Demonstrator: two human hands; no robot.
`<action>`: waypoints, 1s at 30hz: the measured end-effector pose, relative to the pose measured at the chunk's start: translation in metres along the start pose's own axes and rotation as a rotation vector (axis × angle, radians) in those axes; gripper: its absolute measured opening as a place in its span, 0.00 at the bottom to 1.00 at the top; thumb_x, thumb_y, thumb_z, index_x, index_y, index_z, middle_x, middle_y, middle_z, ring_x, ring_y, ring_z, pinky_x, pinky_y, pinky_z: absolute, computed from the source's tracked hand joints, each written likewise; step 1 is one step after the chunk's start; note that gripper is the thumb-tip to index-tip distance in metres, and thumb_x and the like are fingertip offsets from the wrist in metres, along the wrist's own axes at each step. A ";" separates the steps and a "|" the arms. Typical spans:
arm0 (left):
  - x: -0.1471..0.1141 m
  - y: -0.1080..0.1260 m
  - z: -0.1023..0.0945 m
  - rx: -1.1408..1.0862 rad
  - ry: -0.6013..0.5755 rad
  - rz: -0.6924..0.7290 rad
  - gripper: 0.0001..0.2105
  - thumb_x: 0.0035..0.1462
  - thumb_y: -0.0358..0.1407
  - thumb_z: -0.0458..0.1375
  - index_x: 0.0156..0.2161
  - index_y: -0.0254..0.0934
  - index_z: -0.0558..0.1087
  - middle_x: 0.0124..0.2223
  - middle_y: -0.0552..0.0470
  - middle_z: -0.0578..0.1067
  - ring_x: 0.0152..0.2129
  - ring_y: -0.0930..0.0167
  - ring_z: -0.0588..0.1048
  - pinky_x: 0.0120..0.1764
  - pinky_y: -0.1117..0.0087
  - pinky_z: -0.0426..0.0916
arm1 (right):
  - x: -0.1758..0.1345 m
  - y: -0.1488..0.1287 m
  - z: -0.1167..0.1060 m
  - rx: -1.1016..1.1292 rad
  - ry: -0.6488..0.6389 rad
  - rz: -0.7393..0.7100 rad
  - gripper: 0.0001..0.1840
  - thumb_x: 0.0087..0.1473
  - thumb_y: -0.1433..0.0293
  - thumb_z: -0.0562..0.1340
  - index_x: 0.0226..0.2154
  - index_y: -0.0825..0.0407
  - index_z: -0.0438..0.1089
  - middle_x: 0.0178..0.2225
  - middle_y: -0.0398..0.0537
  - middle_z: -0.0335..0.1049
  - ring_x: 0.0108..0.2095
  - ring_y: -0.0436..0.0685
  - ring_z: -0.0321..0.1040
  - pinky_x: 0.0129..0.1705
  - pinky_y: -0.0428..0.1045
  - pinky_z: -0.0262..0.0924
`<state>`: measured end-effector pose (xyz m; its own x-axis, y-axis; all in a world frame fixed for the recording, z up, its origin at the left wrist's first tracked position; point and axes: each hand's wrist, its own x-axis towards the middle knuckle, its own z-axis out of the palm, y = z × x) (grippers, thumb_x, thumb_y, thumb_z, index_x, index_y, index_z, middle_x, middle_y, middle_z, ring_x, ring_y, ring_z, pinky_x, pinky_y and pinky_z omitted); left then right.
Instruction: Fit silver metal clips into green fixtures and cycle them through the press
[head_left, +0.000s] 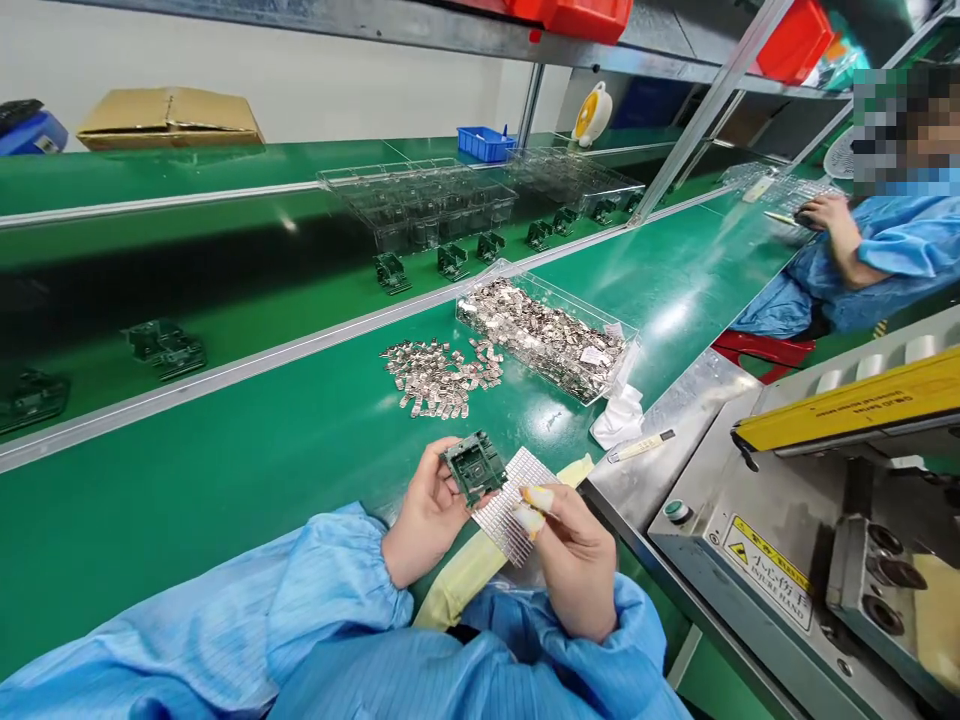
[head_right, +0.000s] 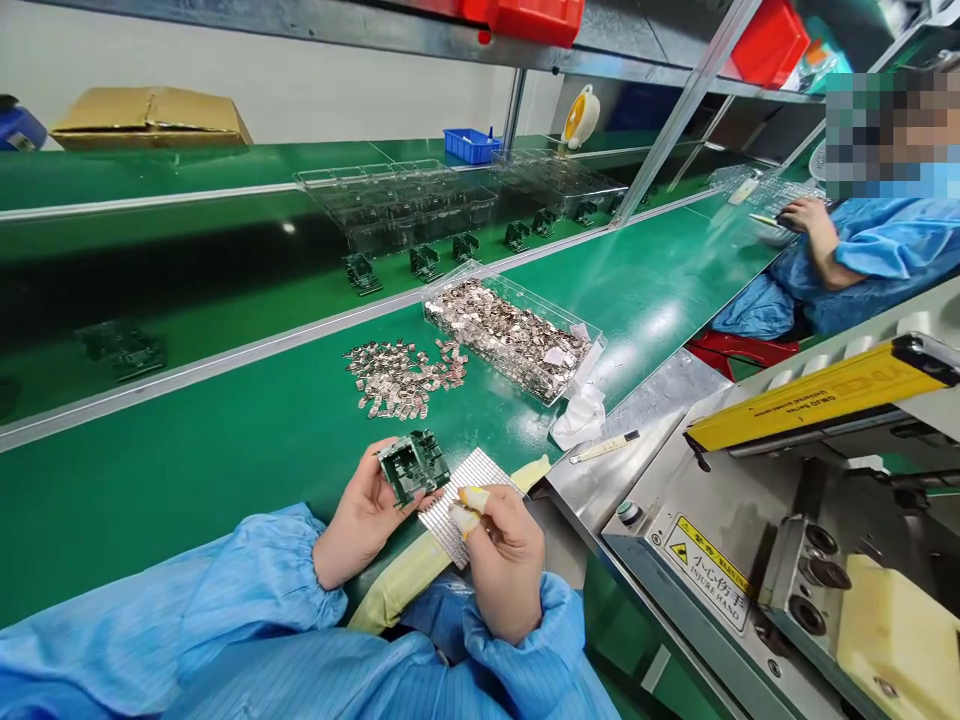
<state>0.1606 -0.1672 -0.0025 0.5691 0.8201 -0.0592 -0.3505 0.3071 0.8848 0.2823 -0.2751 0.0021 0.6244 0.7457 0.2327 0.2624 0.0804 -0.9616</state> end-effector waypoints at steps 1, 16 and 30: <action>0.000 0.000 -0.001 -0.004 -0.021 0.004 0.29 0.40 0.28 0.72 0.47 0.43 0.64 0.40 0.55 0.74 0.35 0.73 0.77 0.42 0.72 0.75 | 0.000 0.001 -0.001 -0.007 0.016 0.007 0.07 0.50 0.72 0.66 0.33 0.46 0.78 0.32 0.46 0.72 0.32 0.55 0.69 0.31 0.48 0.65; -0.006 -0.004 -0.006 0.077 -0.064 0.012 0.26 0.45 0.31 0.70 0.49 0.47 0.68 0.39 0.53 0.74 0.34 0.70 0.76 0.37 0.73 0.74 | 0.000 -0.008 0.016 -0.080 -0.022 -0.028 0.05 0.54 0.71 0.61 0.32 0.48 0.74 0.32 0.47 0.67 0.32 0.55 0.65 0.30 0.48 0.62; -0.013 0.002 -0.004 0.156 -0.213 0.057 0.16 0.58 0.34 0.61 0.51 0.47 0.68 0.41 0.51 0.75 0.36 0.71 0.76 0.40 0.73 0.72 | 0.001 -0.010 0.026 -0.185 0.007 -0.019 0.03 0.48 0.73 0.64 0.27 0.49 0.73 0.48 0.53 0.65 0.50 0.62 0.65 0.51 0.56 0.61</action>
<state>0.1494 -0.1754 -0.0018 0.7013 0.7088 0.0765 -0.2769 0.1719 0.9454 0.2616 -0.2580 0.0078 0.6227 0.7408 0.2520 0.4043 -0.0290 -0.9142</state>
